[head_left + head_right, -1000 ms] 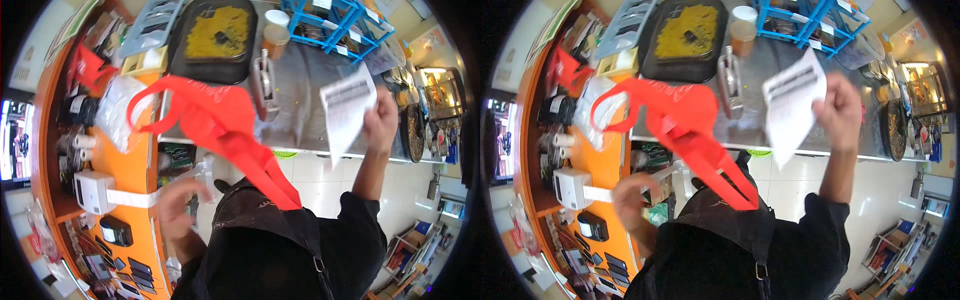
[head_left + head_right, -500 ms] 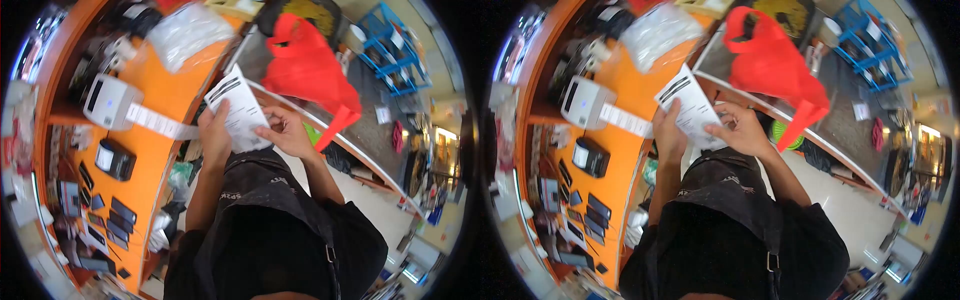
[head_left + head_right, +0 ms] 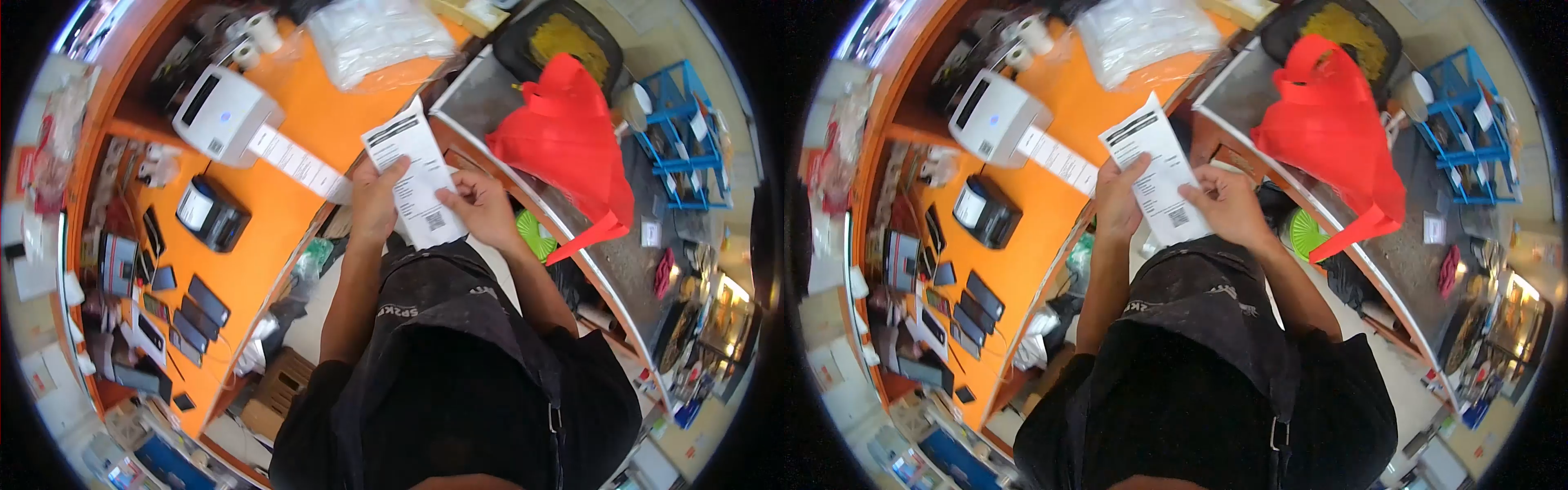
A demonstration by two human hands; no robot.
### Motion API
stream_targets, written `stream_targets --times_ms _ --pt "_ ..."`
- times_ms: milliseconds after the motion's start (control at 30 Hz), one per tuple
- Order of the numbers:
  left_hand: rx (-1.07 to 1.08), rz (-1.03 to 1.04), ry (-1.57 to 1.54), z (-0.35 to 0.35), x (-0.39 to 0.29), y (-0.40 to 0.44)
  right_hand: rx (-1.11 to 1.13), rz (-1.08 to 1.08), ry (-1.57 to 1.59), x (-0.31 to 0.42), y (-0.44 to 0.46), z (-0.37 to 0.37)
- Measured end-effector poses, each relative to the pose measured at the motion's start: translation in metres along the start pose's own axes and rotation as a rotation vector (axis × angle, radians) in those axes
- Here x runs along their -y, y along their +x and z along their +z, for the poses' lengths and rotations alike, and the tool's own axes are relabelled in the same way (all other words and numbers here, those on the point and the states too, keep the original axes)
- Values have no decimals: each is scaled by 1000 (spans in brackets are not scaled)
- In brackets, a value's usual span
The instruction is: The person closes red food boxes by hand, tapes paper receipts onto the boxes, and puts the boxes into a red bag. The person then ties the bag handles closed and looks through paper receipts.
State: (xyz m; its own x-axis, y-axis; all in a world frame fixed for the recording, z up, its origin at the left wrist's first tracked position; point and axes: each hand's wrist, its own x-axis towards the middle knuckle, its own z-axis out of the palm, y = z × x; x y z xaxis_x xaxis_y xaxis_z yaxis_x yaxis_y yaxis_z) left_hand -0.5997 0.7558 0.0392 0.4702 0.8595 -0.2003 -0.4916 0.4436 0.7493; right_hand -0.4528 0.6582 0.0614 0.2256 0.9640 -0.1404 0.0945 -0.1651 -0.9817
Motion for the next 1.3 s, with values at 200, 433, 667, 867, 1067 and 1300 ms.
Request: stream_targets --times_ms 200,433,667,867,1067,1300 --pt "-27 -217 145 -11 35 19 -238 -215 -435 32 -74 -53" --pt "685 -87 520 133 15 -51 -383 -228 -162 50 -149 -141" --pt "1056 -253 456 233 140 -54 -916 -188 -34 -1 -202 -275" --pt "927 -560 1091 189 305 -44 -943 227 -61 -150 -199 -391" --pt "140 477 1302 239 379 14 -841 434 -501 -205 -161 -370" --pt "22 419 1306 259 388 39 -789 241 -616 -230 -145 -349"
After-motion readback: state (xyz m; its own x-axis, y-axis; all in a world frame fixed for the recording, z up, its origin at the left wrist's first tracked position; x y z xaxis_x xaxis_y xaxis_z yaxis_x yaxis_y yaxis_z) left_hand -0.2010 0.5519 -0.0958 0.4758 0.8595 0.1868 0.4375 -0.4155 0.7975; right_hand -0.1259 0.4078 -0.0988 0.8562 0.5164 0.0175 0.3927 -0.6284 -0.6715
